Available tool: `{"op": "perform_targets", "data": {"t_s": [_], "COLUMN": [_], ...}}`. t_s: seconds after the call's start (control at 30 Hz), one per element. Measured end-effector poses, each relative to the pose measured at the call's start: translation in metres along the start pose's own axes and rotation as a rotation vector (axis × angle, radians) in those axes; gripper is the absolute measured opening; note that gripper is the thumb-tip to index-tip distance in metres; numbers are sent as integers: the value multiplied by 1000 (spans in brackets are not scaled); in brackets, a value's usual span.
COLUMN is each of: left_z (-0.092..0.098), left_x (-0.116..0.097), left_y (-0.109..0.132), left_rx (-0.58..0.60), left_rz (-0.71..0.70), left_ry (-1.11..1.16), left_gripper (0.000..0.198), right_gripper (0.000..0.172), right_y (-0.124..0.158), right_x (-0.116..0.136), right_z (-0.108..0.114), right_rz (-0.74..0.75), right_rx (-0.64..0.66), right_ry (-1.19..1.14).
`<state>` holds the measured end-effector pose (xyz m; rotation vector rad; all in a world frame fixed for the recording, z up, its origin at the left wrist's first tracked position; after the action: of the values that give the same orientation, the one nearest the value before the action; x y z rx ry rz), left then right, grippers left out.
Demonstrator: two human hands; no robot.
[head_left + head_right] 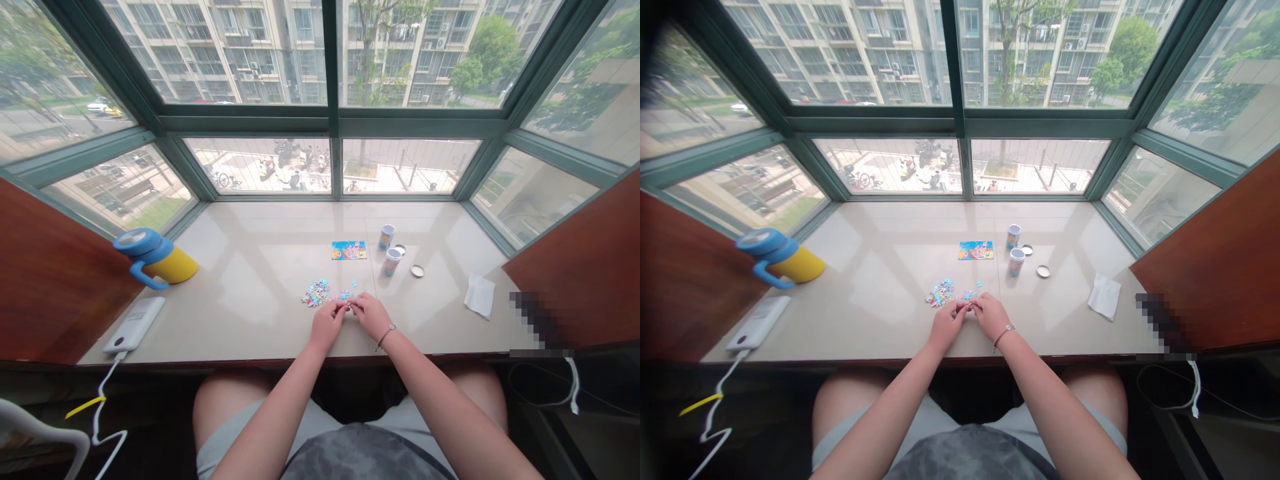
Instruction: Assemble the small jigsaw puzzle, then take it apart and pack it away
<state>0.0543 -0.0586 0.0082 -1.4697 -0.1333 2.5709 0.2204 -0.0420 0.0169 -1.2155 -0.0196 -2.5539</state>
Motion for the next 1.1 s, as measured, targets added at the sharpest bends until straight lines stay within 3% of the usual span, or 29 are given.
{"op": "perform_targets", "data": {"t_s": [0.37,0.7,0.8,1.0,1.1], "left_z": [0,-2,0,1,1], "left_x": [-1,3,2,-2,-3], "left_y": [-1,-2,-1,-1,0], "left_rx": [-1,-46,-62,-77,-90], "left_rz": [-25,-43,-43,-54,-58], "left_ry": [-24,-70,-72,-86,-82], "left_gripper": [26,22,21,20,19], "right_gripper": [25,9,8,9,10], "right_y": [2,2,1,4,5], "right_x": [1,3,2,-4,5], "right_z": [-4,0,-3,-8,-7], "right_rz": [-4,-98,-120,-303,-273], "right_rx": [17,-66,-86,-84,-104], "right_ry": [-7,20,-2,-74,14]}}
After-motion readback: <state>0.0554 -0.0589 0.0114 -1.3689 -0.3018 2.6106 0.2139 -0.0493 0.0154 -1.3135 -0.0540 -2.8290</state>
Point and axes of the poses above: each hand's wrist, its own y-axis away from the middle knuckle, its own z-axis out of the back of the hand, x = y × z, the point moved 5 cm from there along -y, towards the middle knuckle
